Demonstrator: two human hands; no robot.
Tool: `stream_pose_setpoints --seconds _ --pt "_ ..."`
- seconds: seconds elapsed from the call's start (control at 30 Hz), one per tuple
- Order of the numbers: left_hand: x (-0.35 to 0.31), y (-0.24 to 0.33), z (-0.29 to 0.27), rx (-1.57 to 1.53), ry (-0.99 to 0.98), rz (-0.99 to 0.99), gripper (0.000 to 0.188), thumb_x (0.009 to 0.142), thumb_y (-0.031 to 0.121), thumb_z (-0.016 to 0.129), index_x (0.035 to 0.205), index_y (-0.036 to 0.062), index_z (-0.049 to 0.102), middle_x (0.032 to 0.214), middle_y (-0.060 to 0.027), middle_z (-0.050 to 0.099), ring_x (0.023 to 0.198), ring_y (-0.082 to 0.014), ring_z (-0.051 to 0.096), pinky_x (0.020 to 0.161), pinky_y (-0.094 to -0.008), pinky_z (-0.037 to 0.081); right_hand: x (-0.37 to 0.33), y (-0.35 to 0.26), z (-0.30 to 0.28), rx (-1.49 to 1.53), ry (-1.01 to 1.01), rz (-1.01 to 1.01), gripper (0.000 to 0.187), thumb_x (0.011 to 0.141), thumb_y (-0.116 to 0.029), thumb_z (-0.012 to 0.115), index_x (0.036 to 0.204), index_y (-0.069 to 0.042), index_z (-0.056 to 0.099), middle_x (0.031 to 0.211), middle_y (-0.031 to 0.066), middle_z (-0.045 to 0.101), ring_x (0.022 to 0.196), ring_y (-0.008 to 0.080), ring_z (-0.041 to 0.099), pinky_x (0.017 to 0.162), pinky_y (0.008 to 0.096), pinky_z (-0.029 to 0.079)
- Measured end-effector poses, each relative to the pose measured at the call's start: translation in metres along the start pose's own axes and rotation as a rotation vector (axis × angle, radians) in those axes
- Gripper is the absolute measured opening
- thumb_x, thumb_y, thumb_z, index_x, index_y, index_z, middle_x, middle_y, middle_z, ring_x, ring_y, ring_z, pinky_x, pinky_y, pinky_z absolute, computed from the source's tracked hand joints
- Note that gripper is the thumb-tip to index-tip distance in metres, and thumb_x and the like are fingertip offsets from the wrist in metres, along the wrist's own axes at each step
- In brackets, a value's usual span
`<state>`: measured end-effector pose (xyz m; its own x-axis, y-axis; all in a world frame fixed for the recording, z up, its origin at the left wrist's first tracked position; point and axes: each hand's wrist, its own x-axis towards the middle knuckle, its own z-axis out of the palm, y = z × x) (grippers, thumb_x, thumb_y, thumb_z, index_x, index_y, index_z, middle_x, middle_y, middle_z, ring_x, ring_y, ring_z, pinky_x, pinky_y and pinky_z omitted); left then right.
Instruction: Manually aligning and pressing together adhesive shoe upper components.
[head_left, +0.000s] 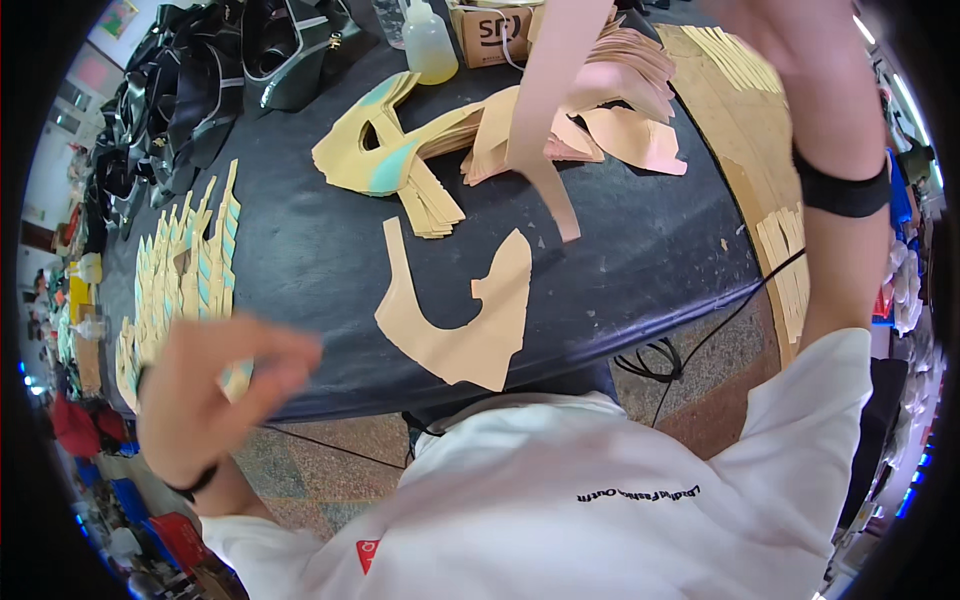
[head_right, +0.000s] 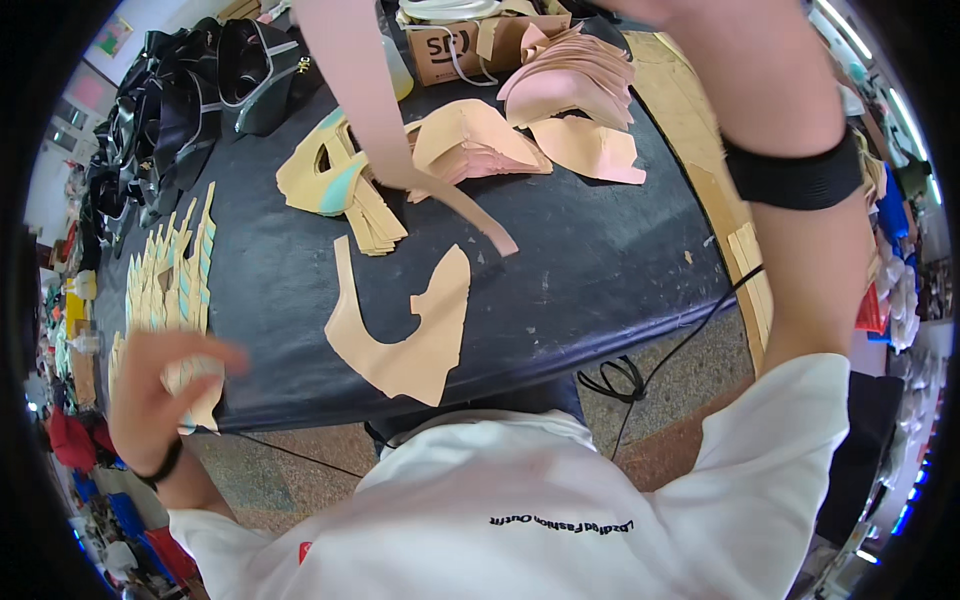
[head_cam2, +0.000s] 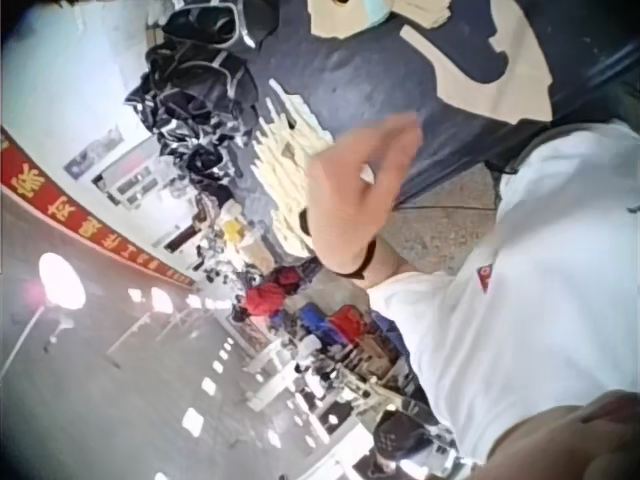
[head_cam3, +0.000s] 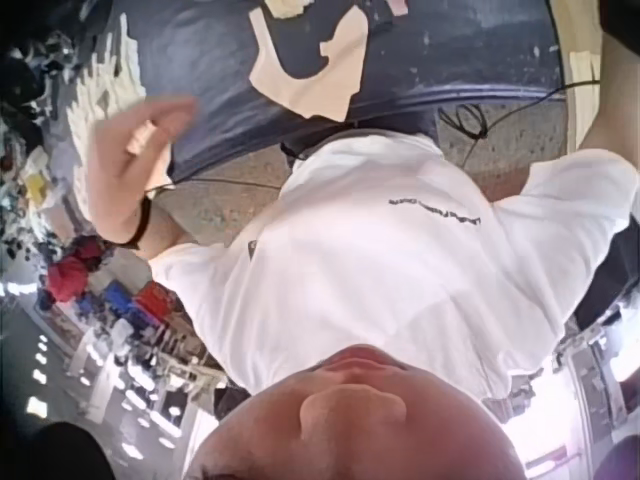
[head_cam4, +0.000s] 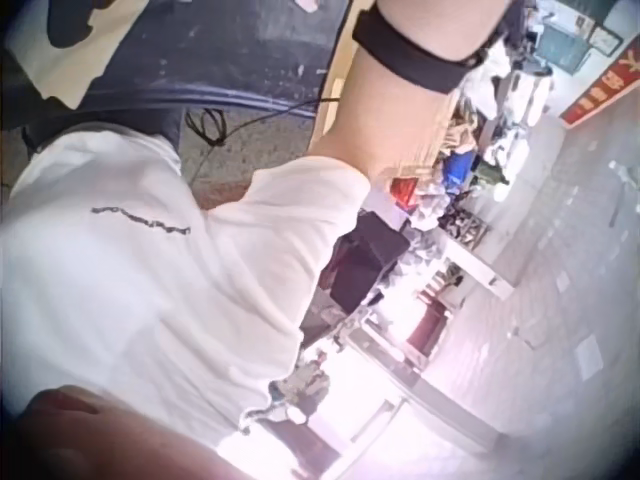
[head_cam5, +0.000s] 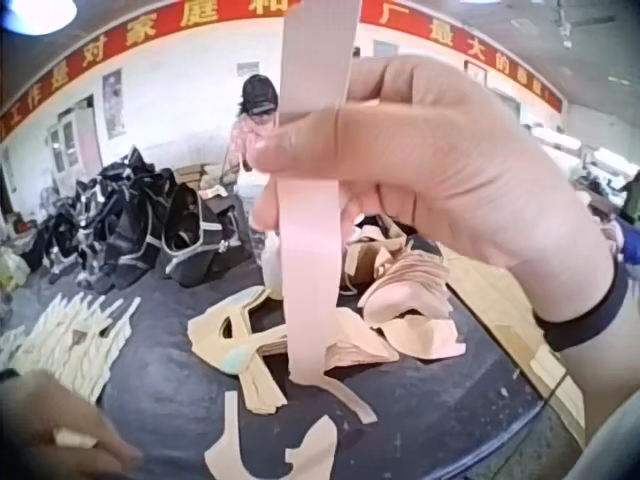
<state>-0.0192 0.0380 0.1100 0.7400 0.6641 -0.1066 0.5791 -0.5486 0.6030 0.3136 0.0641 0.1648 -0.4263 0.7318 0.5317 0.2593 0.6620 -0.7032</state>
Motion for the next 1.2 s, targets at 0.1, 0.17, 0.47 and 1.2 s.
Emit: stream_pose_setpoints --seconds 0.1,0.17,0.47,1.2 --pt "0.068 -0.004 -0.012 -0.238 0.126 0.243 0.046 0.075 0.012 0.072 0.117 0.0008 0.057 0.111 -0.0116 0.063 0.102 -0.02 0.06 0.088 -0.0329 0.046 -0.002 0.011 0.025 0.1 0.083 0.116 0.021 0.089 -0.015 0.063 0.096 0.004 0.062 0.081 0.0096 0.068 0.065 0.0118 0.066 0.057 0.0209 0.054" --pt "0.105 0.001 0.0 -0.33 0.04 0.398 0.071 0.075 0.011 0.072 0.136 0.0009 0.038 0.128 -0.0119 0.054 0.12 -0.0216 0.051 0.102 -0.0364 0.038 -0.001 0.019 0.035 0.199 0.099 0.057 0.02 0.09 -0.014 0.061 0.097 0.004 0.061 0.081 0.0098 0.068 0.063 0.0125 0.066 0.055 0.0203 0.054" --pt "0.106 -0.013 0.094 -0.992 -0.192 -0.064 0.022 0.1 0.014 0.039 0.092 -0.0007 0.053 0.056 0.0036 0.038 0.046 -0.0063 0.036 0.05 -0.0239 0.036 -0.01 0.025 0.011 0.306 0.841 -0.144 0.011 0.094 -0.011 0.053 0.09 -0.002 0.056 0.073 0.0042 0.059 0.056 0.0097 0.056 0.049 0.0191 0.05" --pt "0.088 -0.057 0.115 -0.85 -0.455 -0.439 0.017 0.095 0.014 0.053 0.09 -0.0017 0.059 0.087 -0.0056 0.068 0.061 -0.0026 0.055 0.05 -0.0156 0.042 -0.147 0.083 0.111 -0.682 0.037 0.309 0.021 0.078 -0.018 0.067 0.092 -0.005 0.058 0.087 0.0115 0.055 0.082 0.0289 0.058 0.069 0.038 0.05"
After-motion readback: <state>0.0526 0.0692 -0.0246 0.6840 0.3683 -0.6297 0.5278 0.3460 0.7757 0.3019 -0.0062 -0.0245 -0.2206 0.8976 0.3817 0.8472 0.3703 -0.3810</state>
